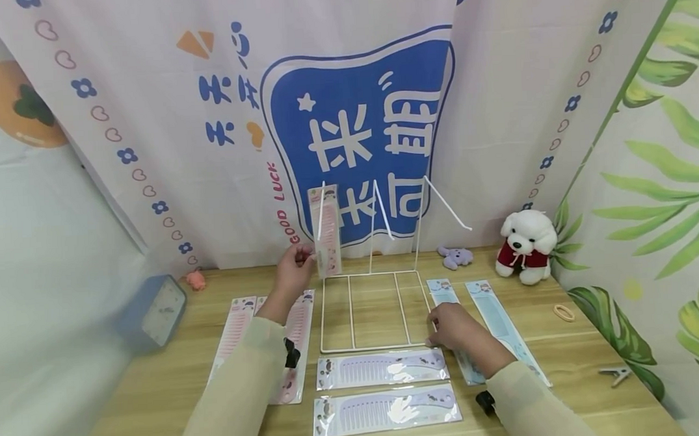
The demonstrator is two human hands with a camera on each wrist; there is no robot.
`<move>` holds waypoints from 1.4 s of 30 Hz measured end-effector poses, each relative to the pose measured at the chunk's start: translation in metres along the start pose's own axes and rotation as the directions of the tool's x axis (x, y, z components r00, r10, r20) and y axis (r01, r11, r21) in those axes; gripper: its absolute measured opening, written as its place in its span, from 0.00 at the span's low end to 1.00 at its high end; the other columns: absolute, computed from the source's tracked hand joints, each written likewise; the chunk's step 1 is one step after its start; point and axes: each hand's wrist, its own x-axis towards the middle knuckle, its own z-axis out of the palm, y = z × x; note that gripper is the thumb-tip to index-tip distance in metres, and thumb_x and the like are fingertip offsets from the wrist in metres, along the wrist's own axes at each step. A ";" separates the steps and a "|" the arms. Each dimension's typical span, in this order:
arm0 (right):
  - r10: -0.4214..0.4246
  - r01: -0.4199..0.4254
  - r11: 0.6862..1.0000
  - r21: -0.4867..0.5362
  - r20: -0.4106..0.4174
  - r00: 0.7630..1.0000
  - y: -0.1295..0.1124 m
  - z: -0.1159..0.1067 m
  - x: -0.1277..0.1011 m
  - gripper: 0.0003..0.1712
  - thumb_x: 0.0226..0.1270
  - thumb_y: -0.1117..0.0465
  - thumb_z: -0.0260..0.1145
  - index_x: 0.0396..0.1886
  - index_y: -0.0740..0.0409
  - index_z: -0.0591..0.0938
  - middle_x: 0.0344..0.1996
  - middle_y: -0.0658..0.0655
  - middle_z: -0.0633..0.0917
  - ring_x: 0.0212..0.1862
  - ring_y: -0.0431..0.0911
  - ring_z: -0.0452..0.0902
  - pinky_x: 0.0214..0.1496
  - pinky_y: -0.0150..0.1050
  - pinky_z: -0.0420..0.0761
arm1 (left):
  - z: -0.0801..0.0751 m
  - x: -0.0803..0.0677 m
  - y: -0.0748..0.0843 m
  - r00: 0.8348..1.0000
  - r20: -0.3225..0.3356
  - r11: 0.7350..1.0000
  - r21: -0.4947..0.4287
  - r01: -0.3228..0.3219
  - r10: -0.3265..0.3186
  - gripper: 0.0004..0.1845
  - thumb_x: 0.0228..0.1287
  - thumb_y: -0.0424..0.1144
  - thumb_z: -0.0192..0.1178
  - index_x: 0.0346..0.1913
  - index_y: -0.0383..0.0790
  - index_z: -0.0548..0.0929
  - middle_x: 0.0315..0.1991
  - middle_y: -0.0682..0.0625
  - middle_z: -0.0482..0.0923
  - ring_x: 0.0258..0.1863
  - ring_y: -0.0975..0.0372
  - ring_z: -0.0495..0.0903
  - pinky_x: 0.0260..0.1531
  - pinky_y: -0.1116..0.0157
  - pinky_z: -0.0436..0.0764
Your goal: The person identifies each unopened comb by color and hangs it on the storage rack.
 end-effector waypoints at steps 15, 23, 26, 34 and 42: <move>-0.019 0.019 1.000 -0.007 0.011 1.000 0.002 -0.003 0.001 0.28 0.64 0.56 0.85 0.59 0.65 0.89 0.43 0.56 0.88 0.41 0.47 0.80 0.49 0.48 0.86 | -0.111 -0.084 -0.050 0.976 0.034 0.787 0.597 0.155 -0.217 0.24 0.77 0.41 0.66 0.63 0.26 0.77 0.56 0.28 0.82 0.54 0.39 0.83 0.55 0.41 0.83; -0.027 0.027 1.000 0.003 0.012 1.000 0.001 -0.003 -0.002 0.26 0.64 0.57 0.84 0.58 0.66 0.89 0.40 0.55 0.87 0.38 0.47 0.78 0.45 0.46 0.84 | -0.133 -0.110 -0.070 0.928 0.027 0.652 0.720 0.239 -0.371 0.44 0.67 0.42 0.75 0.71 0.13 0.66 0.59 0.18 0.74 0.59 0.29 0.77 0.64 0.34 0.79; -0.031 0.031 0.999 0.012 0.000 1.000 0.000 -0.002 -0.003 0.26 0.63 0.57 0.85 0.57 0.66 0.89 0.39 0.55 0.87 0.38 0.46 0.78 0.44 0.46 0.84 | -0.139 -0.118 -0.070 0.913 0.010 0.629 0.728 0.273 -0.408 0.47 0.67 0.42 0.74 0.72 0.11 0.62 0.56 0.16 0.74 0.53 0.31 0.79 0.58 0.35 0.82; -0.035 0.035 0.999 0.013 -0.004 0.999 0.000 -0.001 -0.004 0.25 0.63 0.57 0.85 0.56 0.66 0.89 0.38 0.54 0.86 0.38 0.47 0.77 0.45 0.46 0.83 | -0.152 -0.126 -0.072 0.878 -0.004 0.656 0.663 0.361 -0.479 0.38 0.73 0.38 0.66 0.66 0.08 0.61 0.37 0.28 0.81 0.30 0.46 0.82 0.25 0.55 0.83; -0.026 0.027 1.000 -0.006 0.011 1.000 -0.001 -0.003 -0.004 0.26 0.64 0.57 0.84 0.57 0.65 0.89 0.41 0.56 0.87 0.40 0.47 0.79 0.49 0.49 0.86 | -0.156 -0.128 -0.084 0.853 -0.010 0.764 0.439 0.473 -0.522 0.31 0.75 0.34 0.59 0.68 0.15 0.60 0.34 0.33 0.77 0.22 0.53 0.76 0.17 0.61 0.78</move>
